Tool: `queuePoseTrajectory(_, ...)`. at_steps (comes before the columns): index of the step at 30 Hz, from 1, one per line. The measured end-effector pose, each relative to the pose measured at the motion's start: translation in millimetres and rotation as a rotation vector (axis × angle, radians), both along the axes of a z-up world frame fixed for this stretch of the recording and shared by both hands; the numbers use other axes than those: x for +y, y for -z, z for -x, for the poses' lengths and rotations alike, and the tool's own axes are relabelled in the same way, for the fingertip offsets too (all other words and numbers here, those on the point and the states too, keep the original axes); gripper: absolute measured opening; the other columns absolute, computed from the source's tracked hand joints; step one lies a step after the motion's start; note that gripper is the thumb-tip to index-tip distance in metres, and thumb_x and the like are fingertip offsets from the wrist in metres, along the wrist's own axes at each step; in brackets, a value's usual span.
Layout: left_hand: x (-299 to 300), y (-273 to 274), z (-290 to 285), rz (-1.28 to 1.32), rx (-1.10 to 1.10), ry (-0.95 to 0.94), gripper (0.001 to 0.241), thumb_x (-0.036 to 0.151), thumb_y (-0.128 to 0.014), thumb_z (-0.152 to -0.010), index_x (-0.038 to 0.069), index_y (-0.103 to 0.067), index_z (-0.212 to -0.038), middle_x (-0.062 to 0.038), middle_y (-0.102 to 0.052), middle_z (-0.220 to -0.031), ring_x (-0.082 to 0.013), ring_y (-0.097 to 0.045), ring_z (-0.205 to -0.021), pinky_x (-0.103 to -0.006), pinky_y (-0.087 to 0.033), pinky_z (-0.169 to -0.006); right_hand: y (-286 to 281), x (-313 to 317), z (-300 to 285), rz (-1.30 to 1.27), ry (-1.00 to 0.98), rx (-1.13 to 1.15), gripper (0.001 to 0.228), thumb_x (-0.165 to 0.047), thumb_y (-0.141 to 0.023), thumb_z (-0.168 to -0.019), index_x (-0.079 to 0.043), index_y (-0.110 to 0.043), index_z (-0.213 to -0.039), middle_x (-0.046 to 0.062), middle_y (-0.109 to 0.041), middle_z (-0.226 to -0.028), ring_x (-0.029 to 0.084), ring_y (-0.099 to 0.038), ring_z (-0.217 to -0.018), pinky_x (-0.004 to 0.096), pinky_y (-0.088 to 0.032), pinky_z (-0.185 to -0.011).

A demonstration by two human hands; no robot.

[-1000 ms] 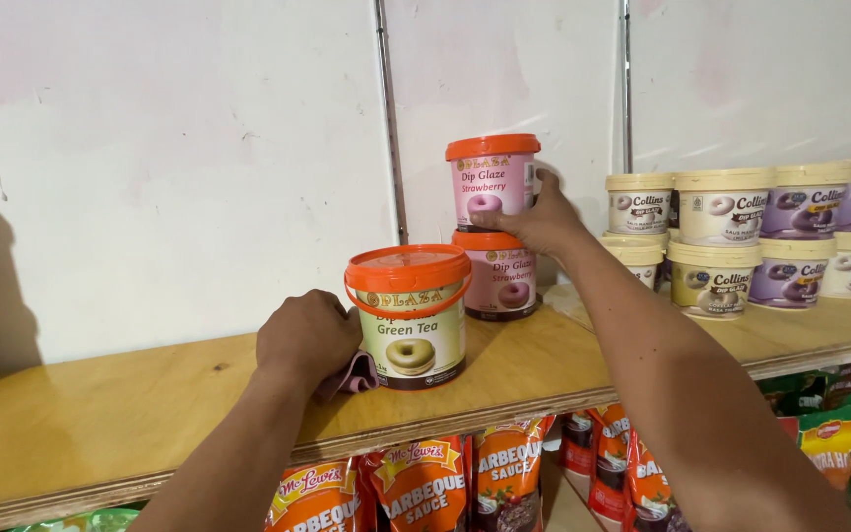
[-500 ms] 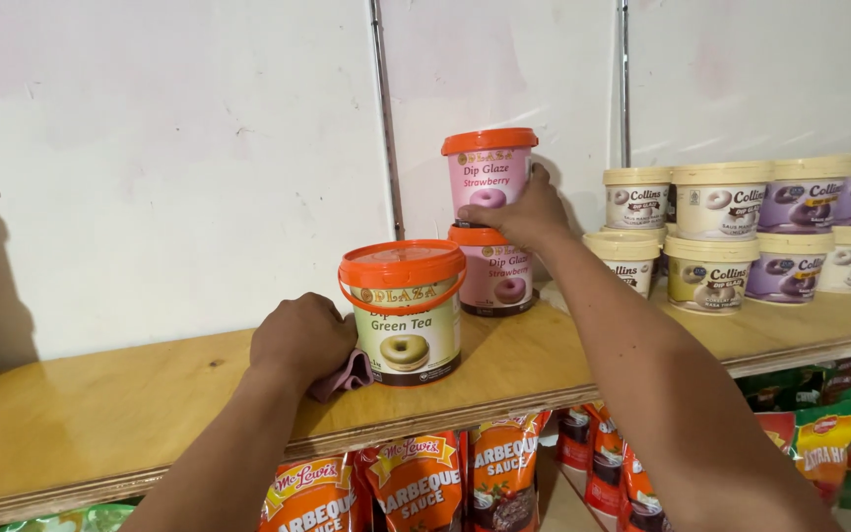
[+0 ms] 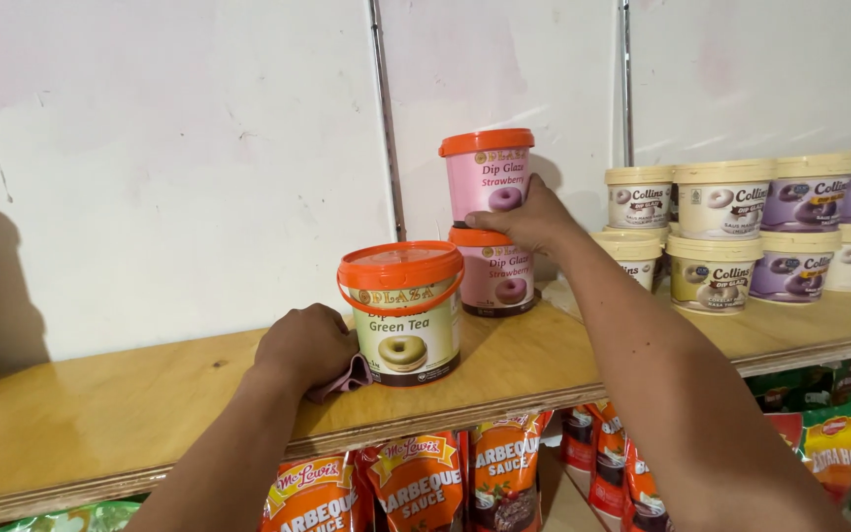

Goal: Wiping down grocery store shelves and organizing containers of food products.

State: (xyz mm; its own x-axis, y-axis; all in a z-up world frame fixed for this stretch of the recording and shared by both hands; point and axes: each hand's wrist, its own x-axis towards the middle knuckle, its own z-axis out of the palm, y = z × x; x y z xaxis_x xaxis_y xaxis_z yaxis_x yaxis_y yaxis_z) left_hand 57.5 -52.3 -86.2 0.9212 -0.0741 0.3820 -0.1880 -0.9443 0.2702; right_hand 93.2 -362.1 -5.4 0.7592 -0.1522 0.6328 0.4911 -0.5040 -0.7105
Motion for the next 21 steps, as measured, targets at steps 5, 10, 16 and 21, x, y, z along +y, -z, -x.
queuePoseTrajectory(5, -1.8, -3.5, 8.3, 0.001, 0.036, 0.007, 0.043, 0.045, -0.064, -0.085, 0.01, -0.081, -0.104, -0.019, -0.078, -0.108, -0.0332, -0.075, -0.104, -0.0424, -0.058, -0.094, 2.8, -3.0, -1.6, 0.039, 0.045, 0.069, 0.073, -0.034, -0.089, -0.067, -0.003, -0.065, -0.128, 0.011, -0.076, -0.121, 0.02, -0.075, -0.106, 0.036, -0.062, -0.09)
queuePoseTrajectory(10, -0.6, -1.5, 5.3, 0.006, 0.002, 0.026, 0.043, 0.045, -0.063, -0.085, 0.011, -0.08, -0.102, -0.018, -0.077, -0.107, -0.0334, -0.074, -0.103, -0.0434, -0.058, -0.094, 7.4, -2.7, -21.4, 0.017, 0.097, 0.125, 0.111, -0.042, -0.092, -0.069, 0.011, -0.026, -0.141, 0.022, -0.066, -0.134, 0.026, -0.069, -0.118, 0.037, -0.059, -0.097)
queuePoseTrajectory(16, 2.5, 1.2, -2.7, -0.018, 0.001, 0.017, 0.047, 0.05, -0.06, -0.09, 0.008, -0.08, -0.099, -0.019, -0.077, -0.106, -0.0351, -0.074, -0.102, -0.0454, -0.058, -0.093, 11.7, 55.6, 56.5, 0.076, 0.392, -0.156, 0.125, -0.084, -0.063, -0.076, -0.003, -0.014, -0.157, 0.035, -0.021, -0.158, 0.052, -0.038, -0.14, 0.061, -0.038, -0.11)
queuePoseTrajectory(21, 3.4, 4.7, -8.6, -0.05, -0.016, 0.025, 0.042, 0.042, -0.063, -0.087, 0.006, -0.079, -0.099, -0.021, -0.077, -0.104, -0.0348, -0.075, -0.1, -0.0447, -0.06, -0.089, 44.8, 104.6, 113.5, 0.378, 0.087, -0.007, 0.12, -0.076, -0.076, -0.062, -0.012, -0.037, -0.155, 0.022, -0.048, -0.148, 0.033, -0.053, -0.134, 0.048, -0.045, -0.108)
